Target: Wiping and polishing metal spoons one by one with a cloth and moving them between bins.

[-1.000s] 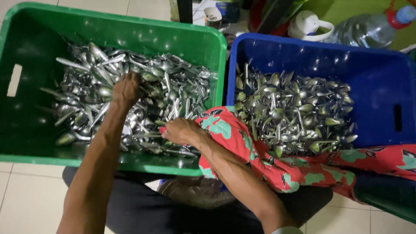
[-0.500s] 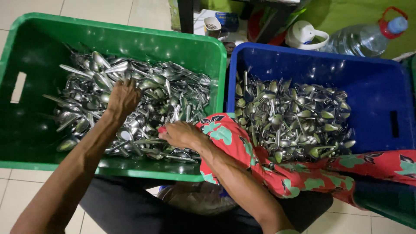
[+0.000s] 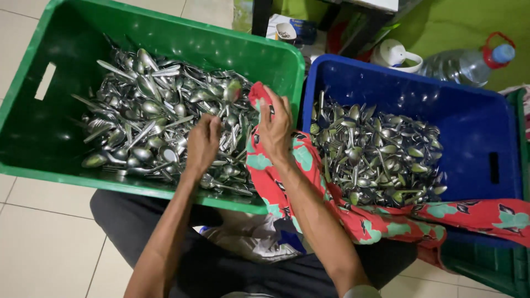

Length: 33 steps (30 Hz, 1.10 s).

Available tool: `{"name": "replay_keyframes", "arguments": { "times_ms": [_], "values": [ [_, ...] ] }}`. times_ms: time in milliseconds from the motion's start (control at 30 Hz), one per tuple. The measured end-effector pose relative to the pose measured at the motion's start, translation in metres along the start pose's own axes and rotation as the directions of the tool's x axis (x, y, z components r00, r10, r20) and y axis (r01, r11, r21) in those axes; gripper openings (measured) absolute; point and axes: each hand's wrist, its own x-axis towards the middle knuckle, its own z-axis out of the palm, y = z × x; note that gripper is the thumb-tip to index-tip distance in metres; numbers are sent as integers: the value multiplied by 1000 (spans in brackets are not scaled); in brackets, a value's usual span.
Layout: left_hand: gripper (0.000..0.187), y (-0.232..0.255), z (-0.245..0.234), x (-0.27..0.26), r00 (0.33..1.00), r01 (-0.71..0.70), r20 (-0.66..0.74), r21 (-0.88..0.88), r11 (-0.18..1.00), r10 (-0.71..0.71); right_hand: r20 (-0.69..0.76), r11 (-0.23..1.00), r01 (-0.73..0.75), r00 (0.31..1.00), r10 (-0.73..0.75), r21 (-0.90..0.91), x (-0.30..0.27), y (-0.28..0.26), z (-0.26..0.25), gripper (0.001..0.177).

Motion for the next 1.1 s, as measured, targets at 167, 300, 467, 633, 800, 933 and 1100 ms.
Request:
{"name": "replay_keyframes", "arguments": {
  "times_ms": [167,300,467,633,800,933,1100],
  "values": [
    [31,16,-1,-13,996,-73,-47,-14,997,72,108,873,449,893,-436,-188,3,3,27,42],
    [30,22,-3,-15,994,-99,-61,-60,993,96,229,677,673,739,-634,-297,10,8,29,39],
    [29,20,-4,-18,995,-102,-23,-8,995,102,132,877,469,880,-455,-105,30,13,22,31],
    [27,32,-5,-21,998,-47,-34,-122,991,43,215,706,603,796,-566,-370,9,-3,23,34],
    [30,23,-1,-17,1000,-1,1,-206,979,1,202,775,582,813,-547,-246,13,-10,20,30],
    [26,21,-1,-18,999,-16,26,-178,984,21,128,895,430,900,-416,-118,14,-11,14,29],
    [27,37,-11,-24,1000,-2,-6,-176,984,1,257,801,565,818,-514,-199,6,-5,13,30]
  ]
}}
